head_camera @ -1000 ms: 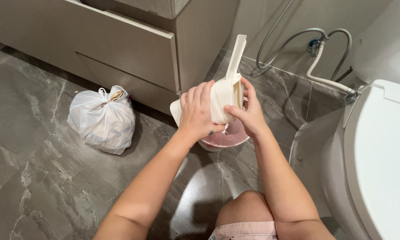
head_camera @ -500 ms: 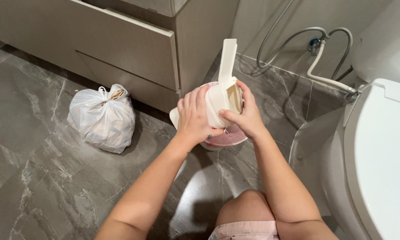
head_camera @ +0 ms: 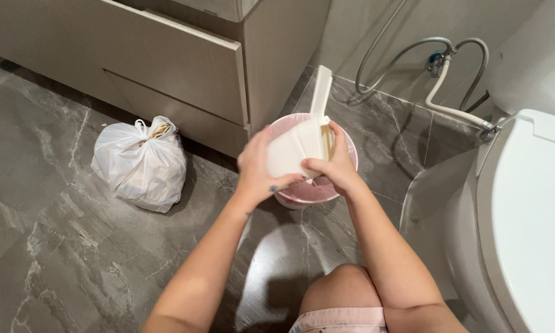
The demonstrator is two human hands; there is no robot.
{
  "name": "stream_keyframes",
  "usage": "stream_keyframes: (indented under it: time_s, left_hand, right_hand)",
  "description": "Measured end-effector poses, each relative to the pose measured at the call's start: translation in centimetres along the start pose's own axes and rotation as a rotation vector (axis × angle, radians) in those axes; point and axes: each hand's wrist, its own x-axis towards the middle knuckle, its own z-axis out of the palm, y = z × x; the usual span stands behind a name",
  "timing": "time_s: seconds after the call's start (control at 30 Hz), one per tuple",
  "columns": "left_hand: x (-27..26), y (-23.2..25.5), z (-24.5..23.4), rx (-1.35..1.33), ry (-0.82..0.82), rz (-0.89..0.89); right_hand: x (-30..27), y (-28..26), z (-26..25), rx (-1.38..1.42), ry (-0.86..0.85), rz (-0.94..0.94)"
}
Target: The person empties a small container into a trash bin, then places a tied white trash bag into a pink plastic bag and ties it. They open a drawer, place two packages of toilet paper inside, and close the drawer. Finally, they carry the tied pink bag and the small container out of the bathroom.
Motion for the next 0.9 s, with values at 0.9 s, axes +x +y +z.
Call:
stream_keyframes:
  time_s: [0.9]
  left_hand:
    - [-6.6, -2.6, -7.2, -1.370, 0.087, -0.466]
  right_hand:
    - [-1.6, 0.9, 4.1, 0.274, -0.300, -0.156]
